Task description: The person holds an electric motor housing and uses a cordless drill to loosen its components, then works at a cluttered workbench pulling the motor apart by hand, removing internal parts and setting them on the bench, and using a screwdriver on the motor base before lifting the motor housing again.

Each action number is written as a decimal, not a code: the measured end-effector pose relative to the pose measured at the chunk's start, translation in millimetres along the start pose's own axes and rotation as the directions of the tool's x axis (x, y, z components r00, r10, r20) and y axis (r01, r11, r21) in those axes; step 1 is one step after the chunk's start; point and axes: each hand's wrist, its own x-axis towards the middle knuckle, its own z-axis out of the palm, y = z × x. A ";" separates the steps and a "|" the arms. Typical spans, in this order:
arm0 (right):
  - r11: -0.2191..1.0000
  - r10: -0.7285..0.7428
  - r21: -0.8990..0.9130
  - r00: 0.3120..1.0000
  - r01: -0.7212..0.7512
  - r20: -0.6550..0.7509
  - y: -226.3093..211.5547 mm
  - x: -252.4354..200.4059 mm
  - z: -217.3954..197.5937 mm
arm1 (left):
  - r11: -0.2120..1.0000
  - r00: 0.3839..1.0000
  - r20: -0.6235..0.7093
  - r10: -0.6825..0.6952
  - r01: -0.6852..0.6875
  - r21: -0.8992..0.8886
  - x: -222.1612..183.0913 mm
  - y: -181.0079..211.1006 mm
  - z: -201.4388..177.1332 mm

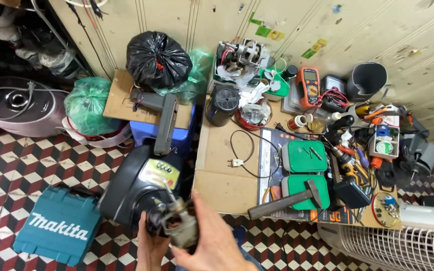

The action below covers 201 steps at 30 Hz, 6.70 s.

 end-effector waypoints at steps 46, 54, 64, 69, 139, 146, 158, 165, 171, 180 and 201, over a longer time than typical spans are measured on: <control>0.270 0.571 0.859 0.791 -0.435 0.221 464.3 25.8 -255.0 | 0.938 0.970 0.112 0.214 -0.236 0.254 44.0 -289.3 259.9; 0.322 0.724 0.826 0.683 -0.463 0.101 476.0 43.4 -229.8 | -0.087 0.959 0.191 0.207 -0.177 0.980 39.8 -316.8 220.3; 0.328 0.726 0.844 0.685 -0.423 0.061 472.4 42.5 -228.8 | -0.019 0.951 0.306 0.054 -0.305 0.952 61.3 -379.8 212.2; 0.329 0.737 0.828 0.672 -0.455 0.077 460.6 46.8 -233.7 | 0.033 0.981 0.175 0.079 -0.178 0.983 89.6 -393.1 214.9; 0.187 0.704 0.540 0.495 -0.821 0.509 430.5 70.0 -293.3 | 0.430 0.788 0.410 0.459 -0.601 0.674 37.6 -386.0 272.7; 0.180 0.695 0.482 0.458 -0.857 0.554 446.0 83.0 -302.1 | 0.475 0.816 0.415 0.402 -0.574 0.667 45.9 -372.8 296.1; 0.366 0.774 0.231 0.433 -0.901 0.462 431.4 107.3 -315.3 | 0.637 0.897 0.198 0.396 -0.423 0.644 48.7 -377.1 338.9; 0.932 0.305 0.181 0.950 -0.313 0.069 403.4 57.3 -326.8 | 0.583 0.891 0.193 0.411 -0.420 0.695 45.4 -373.7 340.4; 0.999 -0.004 0.032 0.991 0.000 0.134 407.0 56.9 -309.2 | 0.561 0.877 0.225 0.425 -0.450 0.695 59.5 -379.6 326.1; 0.987 -0.047 -0.152 0.996 0.057 0.070 399.7 61.5 -304.2 | 0.437 0.842 0.250 0.478 -0.475 0.764 46.2 -369.2 337.9; 0.993 0.101 -0.067 0.994 -0.098 0.031 391.1 49.7 -296.7 | 0.126 0.705 0.378 0.600 -0.550 0.826 25.8 -370.3 354.7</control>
